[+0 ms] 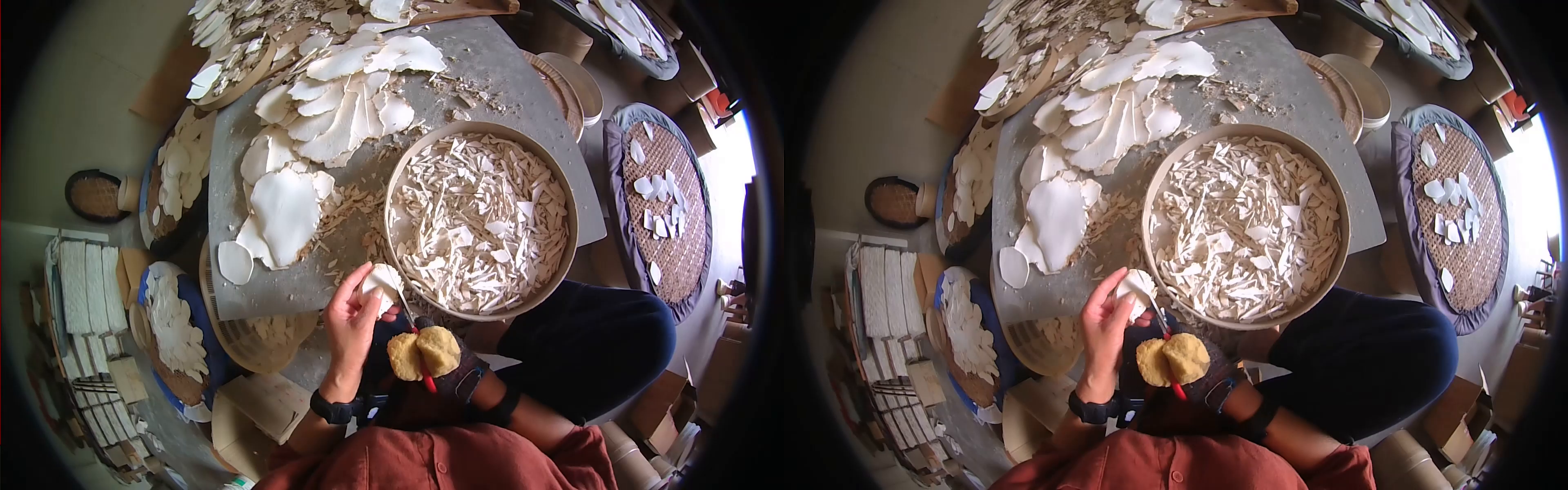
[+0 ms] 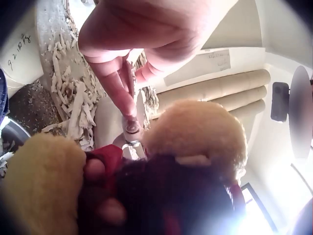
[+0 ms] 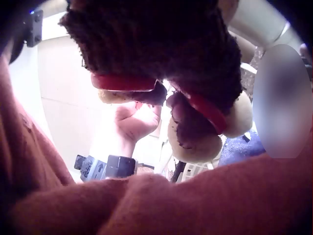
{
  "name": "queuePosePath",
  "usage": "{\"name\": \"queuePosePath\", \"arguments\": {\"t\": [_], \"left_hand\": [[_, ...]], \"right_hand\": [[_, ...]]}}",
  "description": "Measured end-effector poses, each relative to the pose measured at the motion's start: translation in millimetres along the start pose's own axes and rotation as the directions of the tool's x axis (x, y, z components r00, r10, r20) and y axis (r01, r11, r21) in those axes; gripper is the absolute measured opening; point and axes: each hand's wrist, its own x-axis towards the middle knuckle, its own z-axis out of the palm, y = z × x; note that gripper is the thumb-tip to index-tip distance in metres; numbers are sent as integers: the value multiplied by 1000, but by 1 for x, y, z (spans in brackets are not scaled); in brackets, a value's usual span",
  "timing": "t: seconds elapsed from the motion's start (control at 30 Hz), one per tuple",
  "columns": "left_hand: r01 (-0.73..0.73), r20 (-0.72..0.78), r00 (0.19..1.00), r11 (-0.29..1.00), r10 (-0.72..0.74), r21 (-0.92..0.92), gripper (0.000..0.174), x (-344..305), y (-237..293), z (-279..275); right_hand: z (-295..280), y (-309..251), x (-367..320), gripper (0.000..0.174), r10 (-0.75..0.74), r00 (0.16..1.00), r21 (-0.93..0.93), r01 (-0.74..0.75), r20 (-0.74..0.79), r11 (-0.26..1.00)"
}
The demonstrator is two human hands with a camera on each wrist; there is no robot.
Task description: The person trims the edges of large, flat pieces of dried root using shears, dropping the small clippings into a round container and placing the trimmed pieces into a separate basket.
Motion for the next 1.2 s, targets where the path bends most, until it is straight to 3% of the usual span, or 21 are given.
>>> {"name": "queuePosePath", "arguments": {"t": [0.03, 0.1, 0.13, 0.23, 0.33, 0.4, 0.5, 0.57, 0.63, 0.7, 0.8, 0.9, 0.97, 1.0, 1.07, 1.13, 1.2], "left_hand": [[34, 18, 999, 999, -33, -12, 40, 0, 1, -4], [62, 50, 997, 998, -61, -10, 39, -2, 0, -9], [55, 60, 997, 998, -56, 4, 39, -2, -1, -11], [38, 103, 994, 998, -42, 46, 39, -2, 3, -15], [58, 137, 988, 997, -65, 53, 39, -3, 9, -19], [74, 157, 984, 996, -82, 56, 38, -3, 10, -20], [75, 191, 978, 995, -88, 72, 37, -2, 9, -20], [48, 219, 974, 996, -63, 72, 36, 0, 10, -20], [18, 261, 965, 998, -33, 58, 34, -3, 13, -20], [-3, 299, 954, 997, -22, 81, 32, -4, 17, -18], [-45, 322, 947, 991, 2, 126, 31, -5, 20, -16], [-257, -13, 966, 964, 257, -69, 34, -12, 2, 5], [-261, -94, 963, 959, 251, -114, 36, -13, -9, 10], [-231, -105, 970, 966, 219, -120, 36, -15, -9, 13], [-178, -91, 982, 975, 167, -131, 35, -16, -6, 17], [-118, 41, 992, 989, 122, -95, 35, -12, -4, 7], [-68, 122, 990, 997, 73, -43, 36, -12, 2, 4]], "right_hand": [[4, 7, -2, 37, -59, 998, -101, 57, -17, 993], [2, 11, -7, 30, 124, 990, 357, -142, 74, 923], [2, 5, -8, 30, 168, 984, 408, -181, 66, 895], [9, 10, -10, 28, 271, 962, 497, -243, 15, 833], [11, 9, -9, 27, 271, 963, 418, -244, -5, 875], [8, 4, -7, 26, 282, 960, 476, -251, 7, 843], [5, 4, -11, 25, 301, 952, 792, -221, 50, 569], [4, 12, -14, 26, 235, 971, 951, -118, 50, 285], [-5, 2, -11, 30, 60, 997, 665, -19, -38, 746], [-18, -13, -7, 32, -20, 1000, 404, 27, -21, 914], [-30, -26, -5, 25, 6, 1000, 262, -11, 19, 965], [-34, -27, -5, 23, -134, 991, -41, 134, 9, 990], [-42, -52, -9, 23, -331, 943, -365, 322, 40, 874], [-37, -37, -14, 22, -379, 925, -401, 341, -16, 850], [-28, -12, -22, 23, -185, 982, -92, 181, -41, 979], [-32, -8, -18, 28, -251, 968, -292, 248, 26, 924], [-41, -17, -14, 26, -301, 953, -328, 297, 42, 897]]}}
